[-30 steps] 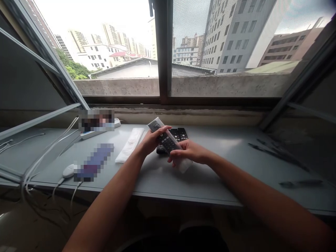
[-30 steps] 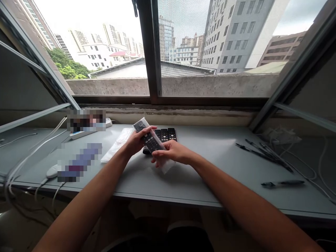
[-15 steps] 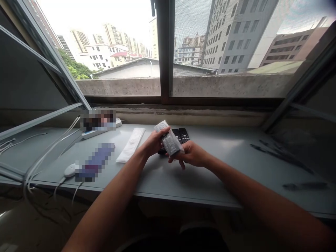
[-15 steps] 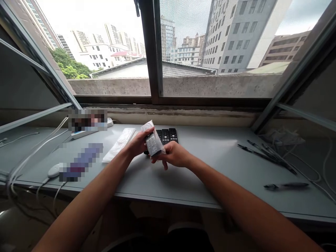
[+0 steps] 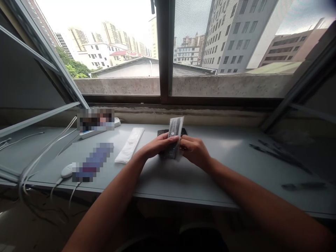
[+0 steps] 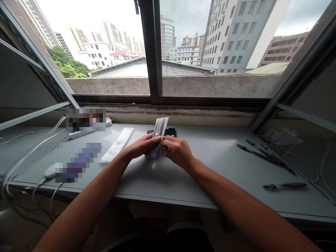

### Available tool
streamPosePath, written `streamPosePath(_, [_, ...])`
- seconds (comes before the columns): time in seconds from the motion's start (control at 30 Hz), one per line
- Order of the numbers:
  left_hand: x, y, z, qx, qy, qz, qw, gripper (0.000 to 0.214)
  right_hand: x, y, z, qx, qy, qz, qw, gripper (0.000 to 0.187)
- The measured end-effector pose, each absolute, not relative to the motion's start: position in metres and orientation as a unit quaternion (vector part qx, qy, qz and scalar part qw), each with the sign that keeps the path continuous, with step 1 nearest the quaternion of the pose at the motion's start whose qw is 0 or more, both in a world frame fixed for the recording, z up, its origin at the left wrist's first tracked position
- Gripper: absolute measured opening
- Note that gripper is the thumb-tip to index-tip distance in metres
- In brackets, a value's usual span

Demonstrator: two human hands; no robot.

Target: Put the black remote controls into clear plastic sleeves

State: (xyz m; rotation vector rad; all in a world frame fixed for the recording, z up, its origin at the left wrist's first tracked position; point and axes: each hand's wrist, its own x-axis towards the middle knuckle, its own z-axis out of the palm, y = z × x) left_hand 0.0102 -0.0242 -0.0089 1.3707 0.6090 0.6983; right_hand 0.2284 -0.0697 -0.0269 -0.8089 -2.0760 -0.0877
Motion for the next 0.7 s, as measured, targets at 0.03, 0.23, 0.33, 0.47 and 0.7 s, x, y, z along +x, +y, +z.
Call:
streamPosePath(0.03, [0.01, -0.024, -0.01, 0.606, 0.263, 0.303, 0.687, 0.047, 0.229, -0.069, -0.027, -0.331, -0.829, -0.037, 0.449, 0.03])
streamPosePath(0.23, [0.011, -0.025, -0.011, 0.553, 0.246, 0.309, 0.734, 0.044, 0.228, -0.07, -0.023, -0.335, -0.812, -0.007, 0.478, 0.028])
streamPosePath(0.33, [0.011, -0.024, -0.007, 0.535, 0.26, 0.331, 0.732, 0.049, 0.226, -0.071, -0.018, -0.344, -0.797, 0.025, 0.496, 0.018])
streamPosePath(0.47, [0.011, -0.02, -0.002, 0.523, 0.286, 0.37, 0.713, 0.054, 0.227, -0.067, -0.007, -0.411, -0.736, 0.069, 0.533, 0.016])
streamPosePath(0.7, [0.009, -0.013, -0.007, 0.542, 0.302, 0.441, 0.649, 0.053, 0.223, -0.065, 0.004, -0.432, -0.665, 0.454, 0.405, 0.063])
